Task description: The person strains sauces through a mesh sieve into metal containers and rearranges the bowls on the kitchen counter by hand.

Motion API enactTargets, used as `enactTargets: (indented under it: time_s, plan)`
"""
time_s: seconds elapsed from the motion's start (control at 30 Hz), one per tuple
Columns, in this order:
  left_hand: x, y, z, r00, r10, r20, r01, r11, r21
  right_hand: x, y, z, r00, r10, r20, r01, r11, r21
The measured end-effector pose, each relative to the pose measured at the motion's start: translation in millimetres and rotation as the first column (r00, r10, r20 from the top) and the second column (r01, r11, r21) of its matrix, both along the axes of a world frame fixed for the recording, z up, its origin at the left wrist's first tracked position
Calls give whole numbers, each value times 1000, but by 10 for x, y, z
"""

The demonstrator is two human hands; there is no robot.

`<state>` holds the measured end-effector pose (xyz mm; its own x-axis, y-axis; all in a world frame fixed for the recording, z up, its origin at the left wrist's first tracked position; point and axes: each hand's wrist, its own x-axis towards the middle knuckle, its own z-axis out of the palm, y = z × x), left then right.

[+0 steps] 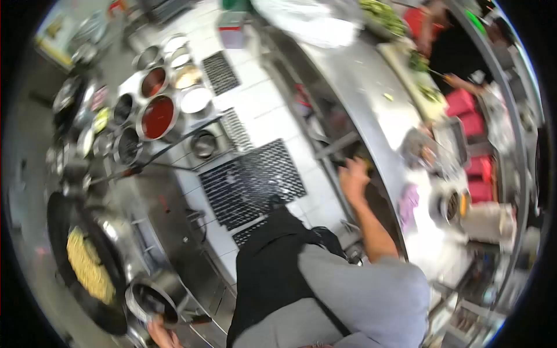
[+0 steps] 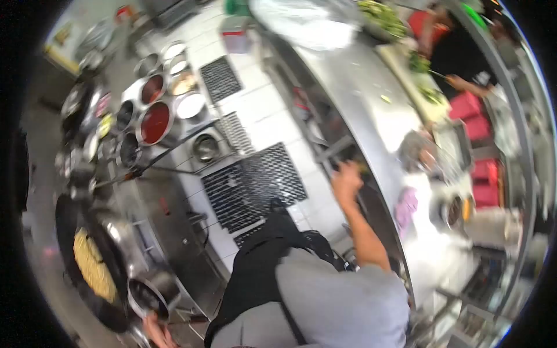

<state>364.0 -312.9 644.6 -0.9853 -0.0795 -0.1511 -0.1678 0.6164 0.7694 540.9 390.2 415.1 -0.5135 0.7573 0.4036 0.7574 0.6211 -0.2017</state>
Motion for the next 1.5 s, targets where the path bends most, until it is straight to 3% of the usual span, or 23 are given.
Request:
enactTargets:
  time_s: [0.03,0.07,0.1,0.13,0.17,0.2,0.23,0.27,0.3,0.33,0.37,0.4,0.5,0.53,0.63,0.7,0.73,0.97,1.13,1.23,1.37,1.5]
  plan:
    - [-182,568,119,882,442,165,-468,864,186,44,58,277,1000,-20,10,20,998,60]
    - [-326,665,133,870,438,225,-483,849,213,79,41,541,992,-124,34,126,991,-45]
    - [-446,1029,271,907,363,212,-403,894,196,246,79,593,972,-221,80,230,964,-137]
    - [-617,857,1,929,334,162,-366,898,243,640,229,204,955,-273,113,232,929,288]
    - [-786,1161,190,926,282,250,-335,919,208,985,353,101,940,-317,128,276,924,265]
    - [-945,1413,239,934,274,229,-324,920,222,1349,472,-176,839,-515,176,377,783,495]
    - [-1117,1490,208,949,230,217,-286,918,276,1061,283,533,527,-695,489,675,692,256]
    - [-1332,1541,151,960,178,216,-245,908,339,1241,317,598,516,-753,409,774,614,154]
    - [-1542,1513,-3,983,128,135,-168,922,350,1394,371,750,462,-735,496,825,561,64]
    - [-1856,1994,365,966,81,247,-158,936,313,1699,437,458,354,-833,426,889,441,122]
    - [-2086,2005,271,985,30,169,-89,931,355,1973,501,178,238,-911,338,938,306,162]
    - [-2374,1944,171,986,13,164,-61,956,288,2253,570,-110,123,-963,239,968,169,183]
    - [-3098,2310,276,977,-31,212,-37,951,306,2762,750,-240,408,-791,455,912,379,-157]
    - [-3282,2497,342,974,-72,215,-28,902,430,2695,759,-217,390,-800,455,919,372,-134]
    - [-4016,2771,308,976,-131,176,20,852,524,2504,659,-29,309,-854,419,942,337,-7]
    - [-4562,2938,233,972,-155,178,31,830,556,1892,369,300,238,-912,335,946,295,131]
    - [-4765,3043,245,975,-157,157,35,809,586,1804,307,233,176,-961,214,920,238,312]
    - [-6427,3485,-134,989,-86,122,-15,757,654,1361,-83,226,309,-921,238,818,385,427]
    - [-7300,3748,-529,990,26,136,-114,715,689,1619,-390,12,311,-862,400,665,499,556]
    - [-7658,3882,-760,988,83,133,-152,718,680,1169,-698,235,372,-839,396,577,544,610]
    - [-8053,3958,-1166,985,35,167,-147,676,722,710,-1134,582,381,-773,508,326,626,708]
    - [-8360,4012,-1658,976,81,203,-207,638,742,216,-1501,1029,211,-740,638,-116,629,768]
